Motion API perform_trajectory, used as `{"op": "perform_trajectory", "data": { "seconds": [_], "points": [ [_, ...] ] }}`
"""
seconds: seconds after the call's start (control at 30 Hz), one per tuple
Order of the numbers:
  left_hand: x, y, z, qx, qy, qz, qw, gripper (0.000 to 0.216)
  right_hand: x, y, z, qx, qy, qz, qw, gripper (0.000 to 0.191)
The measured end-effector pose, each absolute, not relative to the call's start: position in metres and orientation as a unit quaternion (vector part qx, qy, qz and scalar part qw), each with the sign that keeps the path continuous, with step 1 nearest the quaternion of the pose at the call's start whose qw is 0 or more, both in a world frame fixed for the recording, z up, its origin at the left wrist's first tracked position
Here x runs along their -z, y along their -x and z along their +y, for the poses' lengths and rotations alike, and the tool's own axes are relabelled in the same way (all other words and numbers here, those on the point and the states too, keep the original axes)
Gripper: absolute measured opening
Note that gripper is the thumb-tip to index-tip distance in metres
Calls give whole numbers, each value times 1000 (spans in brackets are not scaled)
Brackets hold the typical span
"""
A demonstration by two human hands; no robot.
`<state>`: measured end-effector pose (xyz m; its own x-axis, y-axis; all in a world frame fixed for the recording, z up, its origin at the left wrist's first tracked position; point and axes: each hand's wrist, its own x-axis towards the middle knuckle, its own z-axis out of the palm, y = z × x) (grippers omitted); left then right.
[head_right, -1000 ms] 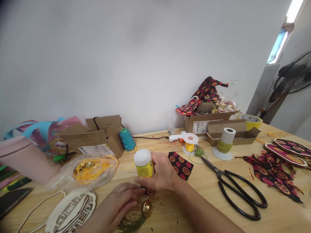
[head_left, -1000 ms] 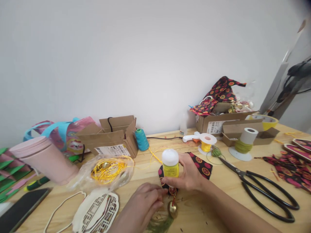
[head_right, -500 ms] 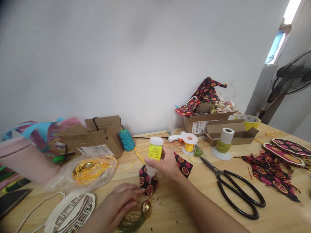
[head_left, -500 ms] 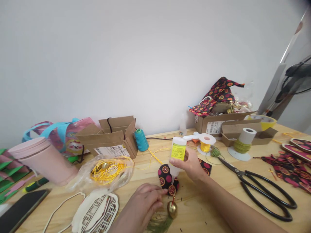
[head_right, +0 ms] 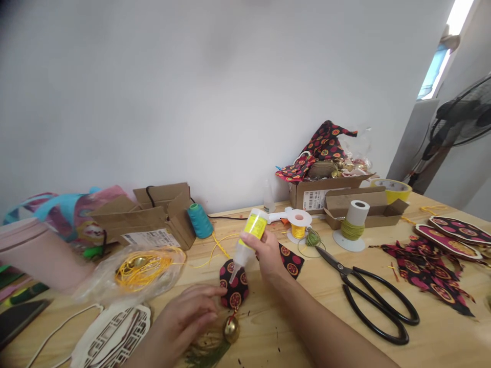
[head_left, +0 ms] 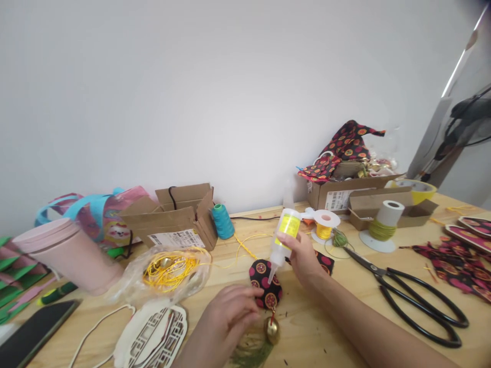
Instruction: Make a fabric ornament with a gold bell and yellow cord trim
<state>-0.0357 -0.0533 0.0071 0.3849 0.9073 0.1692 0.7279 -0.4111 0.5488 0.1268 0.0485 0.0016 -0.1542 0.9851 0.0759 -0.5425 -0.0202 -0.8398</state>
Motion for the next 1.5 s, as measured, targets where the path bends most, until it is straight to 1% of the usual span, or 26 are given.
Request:
{"op": "perform_trajectory", "data": {
  "seconds": [0.1, 0.23, 0.33, 0.53, 0.63, 0.83, 0.93, 1.0, 1.2, 1.5],
  "points": [
    [-5, 25, -42, -268, -775, 530, 217, 15, 0, -126, 54, -669, 282, -328, 605, 28],
    [6, 17, -25, -264, -776, 531, 213, 15, -1, -125, 54, -688, 267, -297, 606, 26],
    [15, 19, -18, -258, -795, 514, 193, 15, -2, -125, 54, -697, 258, -288, 604, 25],
    [25, 24, -16, -250, -839, 469, 117, 15, -1, -126, 56, -708, 252, -272, 601, 25],
    [24, 25, -16, -247, -849, 454, 107, 16, -1, -127, 56, -710, 253, -268, 600, 25],
    [14, 34, -26, -200, -852, 463, 138, 26, -3, -127, 55, -708, 253, -263, 605, 25],
    [12, 38, -30, -147, -875, 446, 121, 31, -3, -127, 55, -708, 254, -261, 605, 25],
    [13, 39, -32, -134, -888, 429, 96, 34, -3, -127, 55, -708, 254, -262, 605, 24],
    [16, 38, -31, -149, -901, 404, 49, 31, -2, -127, 56, -706, 252, -264, 606, 22],
    [16, 39, -33, -144, -895, 417, 68, 30, -3, -127, 56, -706, 258, -259, 606, 21]
  ]
}}
